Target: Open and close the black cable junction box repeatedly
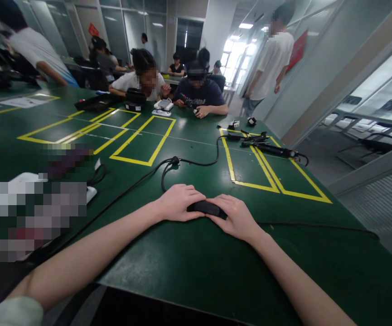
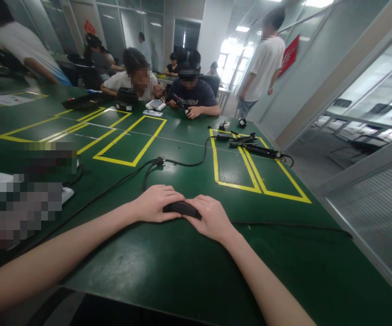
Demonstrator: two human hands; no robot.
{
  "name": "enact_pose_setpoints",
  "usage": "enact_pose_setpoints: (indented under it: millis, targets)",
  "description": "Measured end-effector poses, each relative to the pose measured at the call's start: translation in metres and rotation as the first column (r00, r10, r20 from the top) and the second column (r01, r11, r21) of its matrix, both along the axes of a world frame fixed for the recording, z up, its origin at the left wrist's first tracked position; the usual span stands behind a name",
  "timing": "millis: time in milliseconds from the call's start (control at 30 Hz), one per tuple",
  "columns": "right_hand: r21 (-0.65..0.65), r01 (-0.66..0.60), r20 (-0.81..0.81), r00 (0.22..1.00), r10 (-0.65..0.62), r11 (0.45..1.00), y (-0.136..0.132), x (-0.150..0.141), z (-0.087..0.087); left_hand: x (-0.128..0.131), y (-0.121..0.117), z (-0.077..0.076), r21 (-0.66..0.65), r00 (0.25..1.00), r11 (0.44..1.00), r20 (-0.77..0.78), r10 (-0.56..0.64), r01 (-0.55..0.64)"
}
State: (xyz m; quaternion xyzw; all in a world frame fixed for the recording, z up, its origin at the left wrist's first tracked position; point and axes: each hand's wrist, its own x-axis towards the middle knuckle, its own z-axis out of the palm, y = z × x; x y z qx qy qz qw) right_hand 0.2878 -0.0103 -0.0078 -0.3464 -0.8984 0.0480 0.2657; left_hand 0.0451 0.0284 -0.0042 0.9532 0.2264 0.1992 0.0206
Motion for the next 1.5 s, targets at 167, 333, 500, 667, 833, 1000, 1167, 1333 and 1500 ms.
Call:
enact_pose_setpoints:
  millis: [167,333,500,667,833,1000,1167,1333,1500]
  targets:
    - [0.048,-0.019,-0.079,0.997,0.022,0.999,0.002,-0.002,-0.002,-0.001,0.002,-0.004,0.052,1.000,0.999,0.013,0.003,-0.003]
    - [0.048,0.001,-0.193,0.981,0.008,0.999,0.000,-0.004,-0.002,-0.004,0.004,-0.006,0.146,0.987,0.989,0.160,-0.034,0.010]
    - [-0.219,0.015,-0.302,0.950,-0.083,0.976,-0.004,-0.005,0.004,-0.005,0.006,-0.004,0.343,0.984,0.939,0.159,-0.085,0.026]
    - [-0.568,-0.160,-0.441,0.887,-0.134,0.808,-0.012,-0.008,0.010,-0.005,0.006,0.001,0.476,0.977,0.878,0.164,-0.138,0.044]
    - [-0.714,-0.200,-0.477,0.840,-0.259,0.671,-0.008,-0.009,0.006,-0.006,0.008,0.000,0.469,0.980,0.883,0.170,-0.107,0.015]
    - [-0.843,-0.287,-0.452,0.836,-0.311,0.455,0.001,-0.005,0.010,-0.004,0.006,-0.001,0.458,0.969,0.889,0.207,-0.135,0.025]
    - [-0.757,-0.223,-0.570,0.685,-0.453,0.614,0.008,0.011,0.017,-0.005,0.001,-0.001,0.376,0.930,0.922,0.364,-0.056,-0.092]
    - [-0.569,-0.018,-0.734,0.462,-0.498,0.822,0.025,0.044,0.022,-0.007,0.007,-0.007,0.136,0.954,0.990,0.292,-0.067,0.028]
    - [-0.428,0.381,-0.806,0.251,-0.537,0.820,0.044,0.086,0.011,-0.006,0.015,-0.014,-0.089,0.986,0.995,0.163,-0.039,0.055]
